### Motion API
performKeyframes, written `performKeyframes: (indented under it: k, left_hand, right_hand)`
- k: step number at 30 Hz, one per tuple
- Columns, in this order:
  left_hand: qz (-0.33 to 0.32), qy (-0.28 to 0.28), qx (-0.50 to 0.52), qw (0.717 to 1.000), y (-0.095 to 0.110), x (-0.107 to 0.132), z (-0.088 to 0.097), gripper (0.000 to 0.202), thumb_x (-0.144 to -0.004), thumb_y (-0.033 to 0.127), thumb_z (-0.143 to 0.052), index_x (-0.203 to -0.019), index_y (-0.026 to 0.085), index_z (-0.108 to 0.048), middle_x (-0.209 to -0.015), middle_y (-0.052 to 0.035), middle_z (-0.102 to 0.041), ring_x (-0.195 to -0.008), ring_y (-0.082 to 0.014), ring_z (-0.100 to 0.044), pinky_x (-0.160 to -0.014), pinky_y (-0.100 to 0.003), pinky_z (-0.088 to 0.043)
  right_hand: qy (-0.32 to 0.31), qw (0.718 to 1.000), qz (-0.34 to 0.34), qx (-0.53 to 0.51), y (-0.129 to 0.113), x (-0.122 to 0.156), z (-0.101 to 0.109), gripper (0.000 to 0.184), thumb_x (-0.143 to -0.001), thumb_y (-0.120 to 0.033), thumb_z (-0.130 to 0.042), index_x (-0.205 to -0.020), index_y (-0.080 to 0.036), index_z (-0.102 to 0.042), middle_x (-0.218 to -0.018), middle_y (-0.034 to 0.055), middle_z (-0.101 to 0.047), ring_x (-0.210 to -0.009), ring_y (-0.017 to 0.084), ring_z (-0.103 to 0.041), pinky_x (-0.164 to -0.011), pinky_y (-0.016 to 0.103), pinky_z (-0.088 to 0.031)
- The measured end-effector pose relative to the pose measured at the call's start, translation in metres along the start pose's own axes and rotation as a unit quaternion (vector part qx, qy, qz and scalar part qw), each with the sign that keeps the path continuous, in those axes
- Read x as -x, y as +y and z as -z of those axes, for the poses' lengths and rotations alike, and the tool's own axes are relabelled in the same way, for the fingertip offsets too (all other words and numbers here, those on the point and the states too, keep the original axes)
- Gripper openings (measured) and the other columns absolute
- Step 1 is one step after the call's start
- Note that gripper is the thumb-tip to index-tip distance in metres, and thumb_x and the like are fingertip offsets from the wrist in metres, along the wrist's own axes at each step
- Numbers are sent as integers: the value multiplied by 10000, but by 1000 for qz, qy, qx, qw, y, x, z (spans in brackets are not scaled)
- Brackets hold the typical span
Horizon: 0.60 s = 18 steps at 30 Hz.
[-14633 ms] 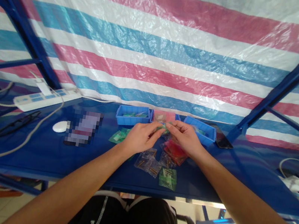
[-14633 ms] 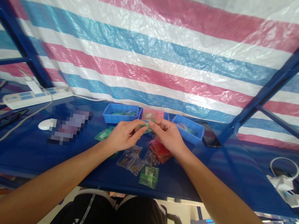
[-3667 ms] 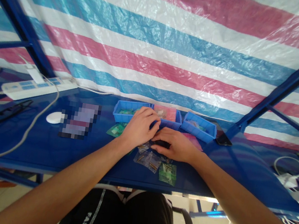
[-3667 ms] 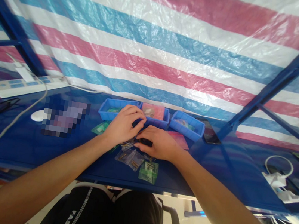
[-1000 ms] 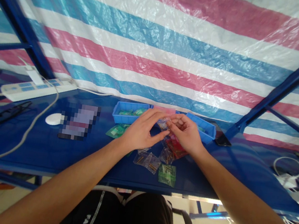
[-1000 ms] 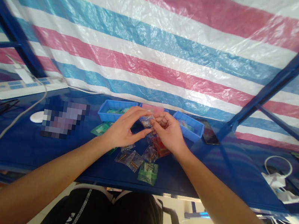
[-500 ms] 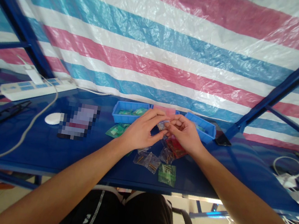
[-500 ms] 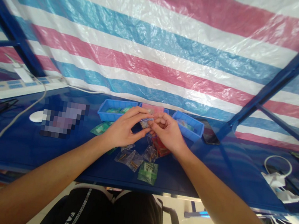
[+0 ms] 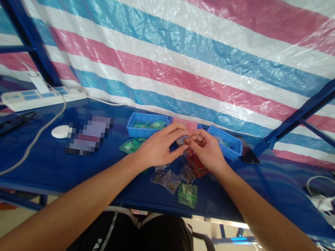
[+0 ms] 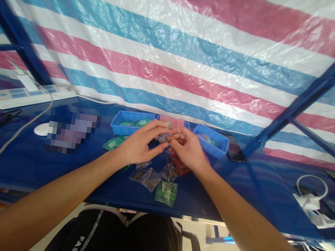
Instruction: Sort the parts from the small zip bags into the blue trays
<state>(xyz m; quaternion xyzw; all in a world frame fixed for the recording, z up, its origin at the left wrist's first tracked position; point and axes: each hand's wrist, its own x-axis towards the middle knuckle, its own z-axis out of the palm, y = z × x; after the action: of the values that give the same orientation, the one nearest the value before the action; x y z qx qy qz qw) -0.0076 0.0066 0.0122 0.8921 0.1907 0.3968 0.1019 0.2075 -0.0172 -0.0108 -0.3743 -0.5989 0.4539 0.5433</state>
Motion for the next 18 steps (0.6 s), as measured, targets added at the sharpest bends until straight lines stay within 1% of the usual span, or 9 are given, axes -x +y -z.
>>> performKeyframes:
  k: [6, 9, 12, 15, 18]
  left_hand:
    - [3, -11, 0, 1000, -1, 0, 1, 358, -1050, 289, -625, -1404, 238, -625, -1414, -137, -615, -1345, -291, -622, -1153, -467, -552]
    - [-2, -11, 2, 1000, -1, 0, 1, 369, -1032, 274, -653, -1397, 229, -625, -1416, -137, -611, -1346, -286, -617, -1163, -458, -546]
    - [-8, -8, 4, 1000, 0, 0, 0, 417, -1001, 259, -694, -1411, 241, -621, -1443, -130, -599, -1374, -287, -601, -1189, -460, -533]
    - [-8, -8, 3, 1000, 0, 0, -1, 488, -977, 241, -717, -1451, 265, -602, -1496, -125, -576, -1415, -293, -578, -1214, -474, -519]
    - [-5, -12, 1, 1000, -2, 0, -2, 509, -971, 228, -720, -1462, 270, -594, -1507, -124, -574, -1427, -298, -573, -1220, -487, -515]
  right_hand:
    - [1, 1000, -5, 0, 1, -1, -1, 419, -840, -519, -882, -1050, -232, -660, -827, -14, -741, -632, 138, -667, -603, 267, -541]
    - [5, 1000, -7, -11, 0, -1, -1, 406, -836, -496, -891, -1041, -232, -660, -806, -26, -724, -610, 129, -649, -599, 263, -539]
    - [8, 1000, -7, -23, -3, -1, 0, 385, -840, -464, -893, -1049, -233, -668, -821, -29, -721, -606, 121, -641, -614, 266, -552]
    - [10, 1000, -9, -24, -4, -1, 2, 377, -851, -471, -880, -1066, -234, -680, -827, -27, -721, -616, 126, -644, -637, 279, -571]
    - [11, 1000, -7, -22, -4, -1, 3, 375, -855, -480, -873, -1065, -234, -684, -814, -29, -715, -614, 125, -638, -640, 278, -571]
